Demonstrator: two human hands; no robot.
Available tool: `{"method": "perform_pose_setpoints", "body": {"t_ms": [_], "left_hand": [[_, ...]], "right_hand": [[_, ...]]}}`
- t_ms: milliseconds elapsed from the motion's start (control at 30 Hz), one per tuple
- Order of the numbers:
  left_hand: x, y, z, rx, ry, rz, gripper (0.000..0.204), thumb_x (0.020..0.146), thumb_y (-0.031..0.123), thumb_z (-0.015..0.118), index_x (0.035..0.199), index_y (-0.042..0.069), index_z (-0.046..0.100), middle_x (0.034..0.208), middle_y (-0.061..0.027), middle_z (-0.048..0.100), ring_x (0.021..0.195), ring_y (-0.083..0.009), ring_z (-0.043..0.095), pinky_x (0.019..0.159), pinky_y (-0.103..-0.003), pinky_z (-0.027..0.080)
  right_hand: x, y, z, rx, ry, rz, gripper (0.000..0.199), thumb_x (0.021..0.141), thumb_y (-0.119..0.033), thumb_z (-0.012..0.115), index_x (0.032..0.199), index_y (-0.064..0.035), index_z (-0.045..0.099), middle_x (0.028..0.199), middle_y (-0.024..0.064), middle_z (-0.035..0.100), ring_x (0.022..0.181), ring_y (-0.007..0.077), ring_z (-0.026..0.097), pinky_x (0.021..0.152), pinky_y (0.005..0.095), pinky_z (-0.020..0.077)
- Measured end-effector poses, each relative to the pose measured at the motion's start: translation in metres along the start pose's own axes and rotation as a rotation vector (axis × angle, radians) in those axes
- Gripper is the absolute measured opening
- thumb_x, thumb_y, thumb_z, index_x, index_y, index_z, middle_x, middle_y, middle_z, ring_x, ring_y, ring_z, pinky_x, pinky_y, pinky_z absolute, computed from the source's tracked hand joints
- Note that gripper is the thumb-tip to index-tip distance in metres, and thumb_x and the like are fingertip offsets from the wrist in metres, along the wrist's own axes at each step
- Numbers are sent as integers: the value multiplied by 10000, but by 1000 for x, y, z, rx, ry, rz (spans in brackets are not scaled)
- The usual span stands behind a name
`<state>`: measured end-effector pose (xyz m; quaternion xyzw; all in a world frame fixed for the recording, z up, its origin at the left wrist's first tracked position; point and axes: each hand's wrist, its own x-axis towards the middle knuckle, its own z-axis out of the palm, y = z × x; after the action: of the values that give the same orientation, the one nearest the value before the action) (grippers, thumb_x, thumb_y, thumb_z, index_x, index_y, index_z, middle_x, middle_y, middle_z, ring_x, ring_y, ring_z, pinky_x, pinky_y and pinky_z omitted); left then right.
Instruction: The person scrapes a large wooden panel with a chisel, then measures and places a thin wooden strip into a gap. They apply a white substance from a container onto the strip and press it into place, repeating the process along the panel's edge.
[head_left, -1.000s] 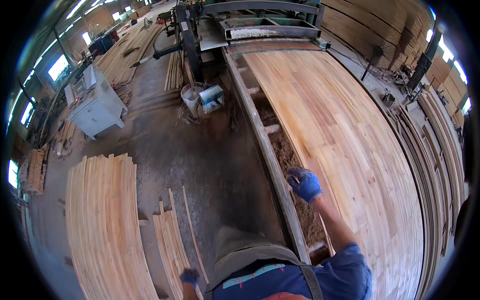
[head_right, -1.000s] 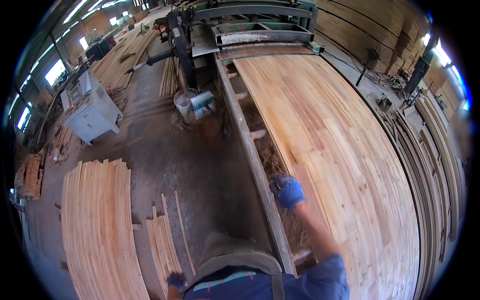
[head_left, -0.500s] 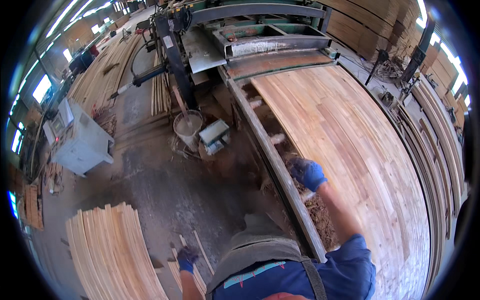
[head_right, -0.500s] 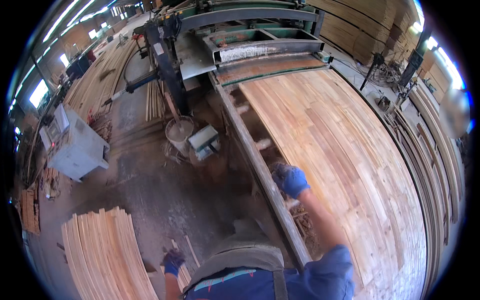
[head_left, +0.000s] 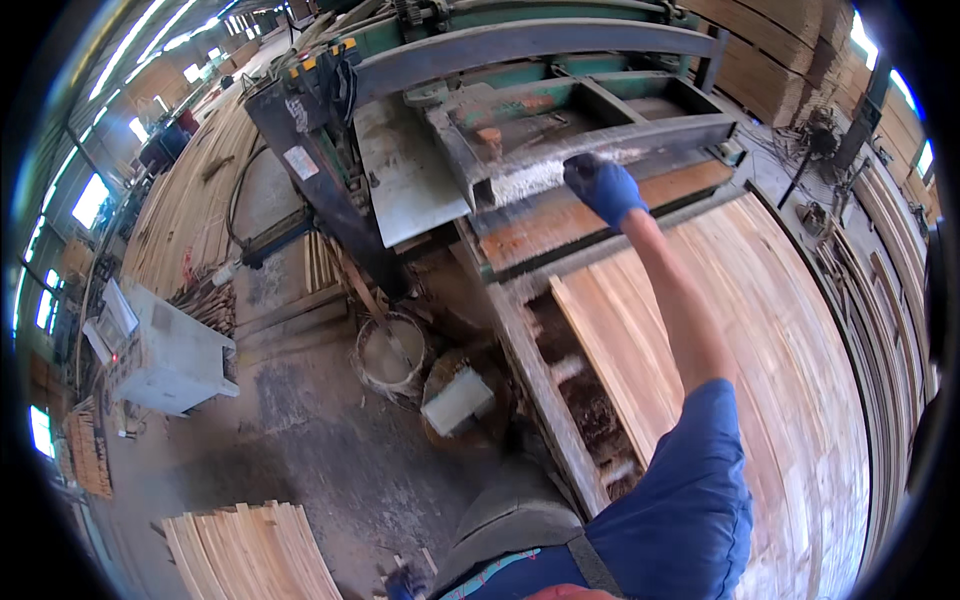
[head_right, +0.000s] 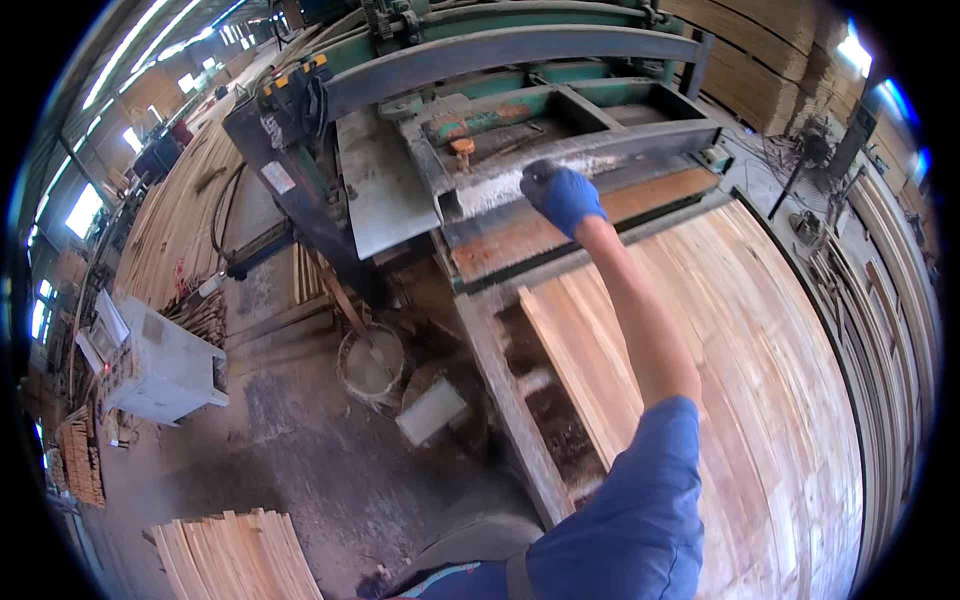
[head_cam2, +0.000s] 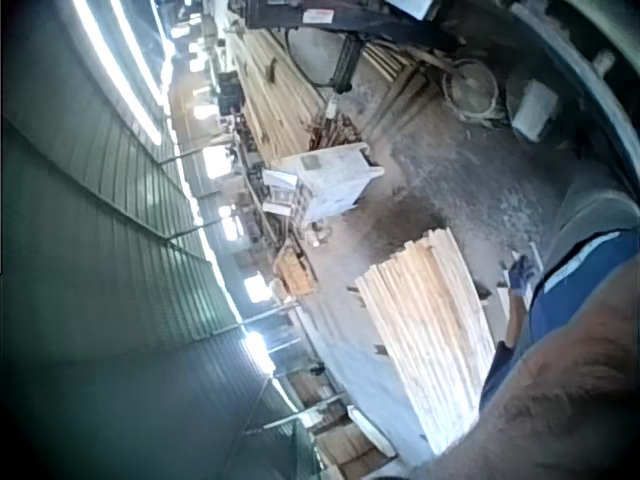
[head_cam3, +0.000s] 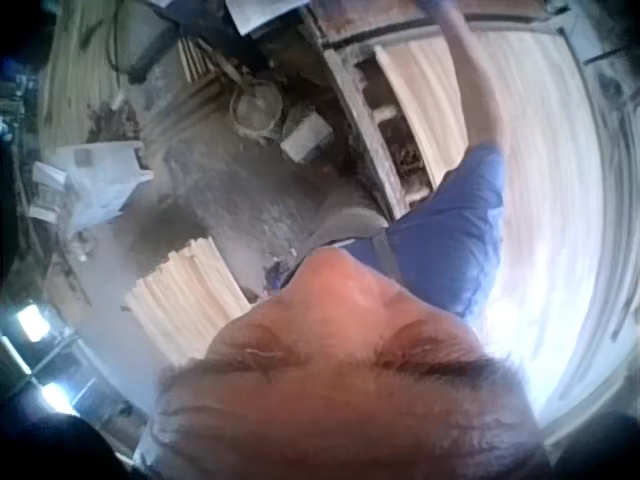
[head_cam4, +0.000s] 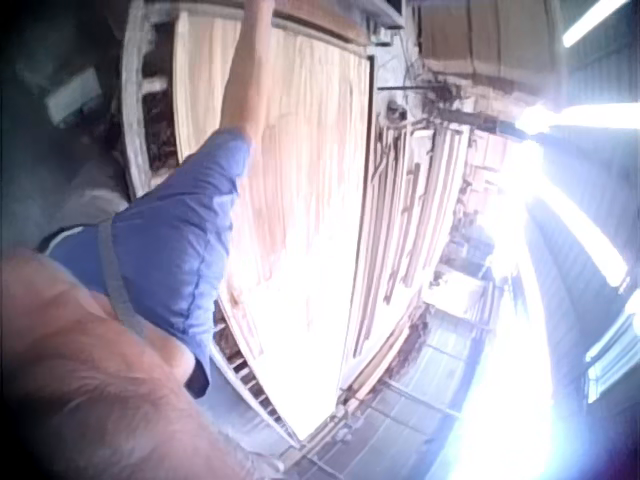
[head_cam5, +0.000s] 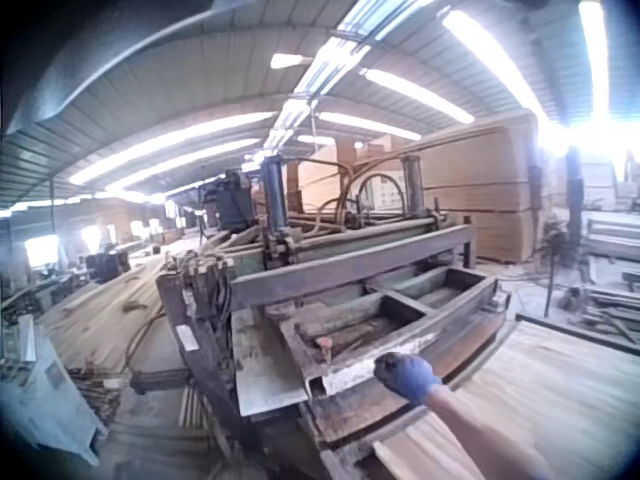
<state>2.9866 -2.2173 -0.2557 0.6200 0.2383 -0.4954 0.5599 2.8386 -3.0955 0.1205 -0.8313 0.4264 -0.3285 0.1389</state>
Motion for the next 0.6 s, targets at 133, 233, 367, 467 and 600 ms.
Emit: {"method": "perform_pose_setpoints", "body": {"t_ms": [133, 233, 367, 467, 600], "left_hand": [[-22, 10, 65, 21, 157, -162, 324, 979, 302, 566, 1212, 79, 590, 1066, -151, 675, 894, -278, 676, 672, -403, 570], [-28, 36, 98, 24, 212, -178, 321, 977, 287, 566, 1216, 75, 594, 1078, -149, 677, 906, -284, 676, 693, -405, 569], [-31, 65, 130, -1, 257, -166, 317, 974, 267, 567, 1221, 71, 601, 1094, -146, 678, 923, -291, 676, 721, -408, 566], [-32, 83, 146, -14, 283, -157, 315, 973, 252, 567, 1225, 67, 605, 1106, -144, 679, 935, -297, 676, 741, -410, 565], [-24, 103, 154, -31, 286, -151, 314, 970, 232, 568, 1231, 63, 612, 1123, -141, 680, 952, -305, 676, 769, -413, 563]], "right_hand": [[154, 15, 68, -96, -114, -99, 372, 871, -373, 609, 1102, -102, 714, 1120, 201, 688, 1075, 379, 644, 925, 450, 508], [228, 32, 139, -192, -327, -24, 393, 884, -389, 604, 1124, -96, 710, 1145, 199, 683, 1096, 375, 638, 942, 453, 504], [279, 26, 211, -266, -452, 47, 442, 900, -405, 600, 1221, -110, 673, 1238, 197, 649, 1184, 386, 599, 988, 458, 483], [301, 39, 244, -195, -434, -92, 552, 906, -529, 562, 1205, -78, 673, 1218, 217, 651, 1158, 402, 608, 975, 464, 491], [314, 32, 264, -359, -491, 22, 411, 897, -361, 582, 1193, -99, 696, 1254, 192, 647, 1164, 367, 625, 980, 456, 500]]}}
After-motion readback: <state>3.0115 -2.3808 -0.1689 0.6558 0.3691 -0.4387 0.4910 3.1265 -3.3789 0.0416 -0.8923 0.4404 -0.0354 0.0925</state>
